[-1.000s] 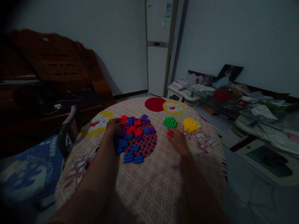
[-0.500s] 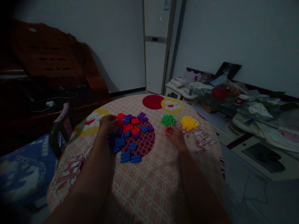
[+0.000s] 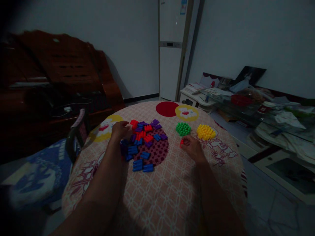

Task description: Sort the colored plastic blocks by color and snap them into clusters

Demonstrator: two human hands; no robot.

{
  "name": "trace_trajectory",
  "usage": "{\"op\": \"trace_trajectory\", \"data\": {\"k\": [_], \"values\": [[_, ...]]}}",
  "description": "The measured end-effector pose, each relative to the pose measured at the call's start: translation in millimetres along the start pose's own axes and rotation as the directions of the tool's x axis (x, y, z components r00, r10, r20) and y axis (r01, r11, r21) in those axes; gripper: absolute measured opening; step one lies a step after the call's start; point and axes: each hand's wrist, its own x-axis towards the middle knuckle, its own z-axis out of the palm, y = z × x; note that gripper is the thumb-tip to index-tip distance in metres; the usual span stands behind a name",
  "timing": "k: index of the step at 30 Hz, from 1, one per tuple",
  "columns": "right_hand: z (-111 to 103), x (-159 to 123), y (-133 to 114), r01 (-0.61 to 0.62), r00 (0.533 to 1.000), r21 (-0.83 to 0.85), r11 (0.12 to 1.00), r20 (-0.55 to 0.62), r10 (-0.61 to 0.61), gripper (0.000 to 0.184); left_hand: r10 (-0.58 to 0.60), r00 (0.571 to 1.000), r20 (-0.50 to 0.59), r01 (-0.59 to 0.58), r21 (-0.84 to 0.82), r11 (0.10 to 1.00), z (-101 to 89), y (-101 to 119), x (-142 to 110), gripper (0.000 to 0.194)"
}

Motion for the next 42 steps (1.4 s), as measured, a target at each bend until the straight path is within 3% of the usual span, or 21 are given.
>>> {"op": "trace_trajectory", "data": {"k": [6, 11, 15, 18, 20, 22, 26, 29, 31, 35, 38, 42], "values": [[0.5, -0.1, -4.4, 0.042, 0.999, -0.065, 0.997, 0.032, -0.04, 0.024, 0.07, 0.995, 0.069, -0.071, 0.011, 0.997, 14.3, 11.3, -7.9, 0.039], [-3.0, -1.2, -8.3, 0.019, 0.993, -0.052, 0.998, -0.118, -0.025, 0.038, 0.071, 0.997, -0.018, -0.07, 0.064, 0.995, 12.1, 19.3, -12.8, 0.028], [-6.3, -1.8, -8.3, -0.004, 0.951, -0.034, 0.999, -0.308, -0.007, 0.032, 0.11, 0.988, -0.112, -0.13, -0.199, 0.971, -3.8, 31.4, -10.0, 0.026], [-6.7, -1.9, -3.2, -0.044, 0.928, -0.028, 0.999, -0.371, 0.031, 0.03, 0.216, 0.974, -0.073, -0.223, -0.487, 0.845, -1.3, 58.0, -18.0, 0.028], [-5.9, -2.0, 0.3, -0.06, 0.927, -0.015, 0.998, -0.372, 0.05, 0.03, 0.333, 0.942, 0.047, -0.228, -0.641, 0.733, 12.6, 80.7, -32.1, 0.028], [-4.5, -1.8, 2.0, -0.061, 0.932, 0.001, 0.998, -0.359, 0.058, 0.031, 0.473, 0.856, 0.21, -0.182, -0.733, 0.655, 32.7, 101.5, -51.1, 0.025], [-1.1, -0.6, -1.4, -0.075, 0.943, 0.038, 0.996, -0.321, 0.083, 0.031, 0.656, 0.651, 0.381, -0.209, -0.741, 0.638, 68.9, 123.9, -88.0, 0.018], [0.5, 0.0, -4.8, -0.109, 0.951, 0.05, 0.993, -0.286, 0.118, 0.031, 0.705, 0.558, 0.437, -0.26, -0.715, 0.649, 81.4, 126.6, -104.9, 0.021], [0.8, -0.2, -4.5, -0.142, 0.955, 0.034, 0.989, -0.258, 0.146, 0.029, 0.713, 0.55, 0.435, -0.35, -0.656, 0.669, 84.1, 126.9, -110.6, 0.024], [0.5, -1.0, 0.9, -0.245, 0.95, -0.011, 0.969, -0.204, 0.238, 0.025, 0.736, 0.588, 0.335, -0.571, -0.473, 0.671, 84.1, 129.1, -114.1, 0.03], [0.7, -0.5, 3.7, -0.308, 0.938, 0.012, 0.951, -0.162, 0.305, 0.03, 0.72, 0.596, 0.354, -0.599, -0.401, 0.693, 81.8, 130.4, -114.8, 0.035], [3.2, 0.6, 3.5, -0.309, 0.94, 0.07, 0.948, -0.126, 0.316, 0.032, 0.682, 0.564, 0.465, -0.574, -0.373, 0.729, 76.4, 131.8, -118.0, 0.041]]}}
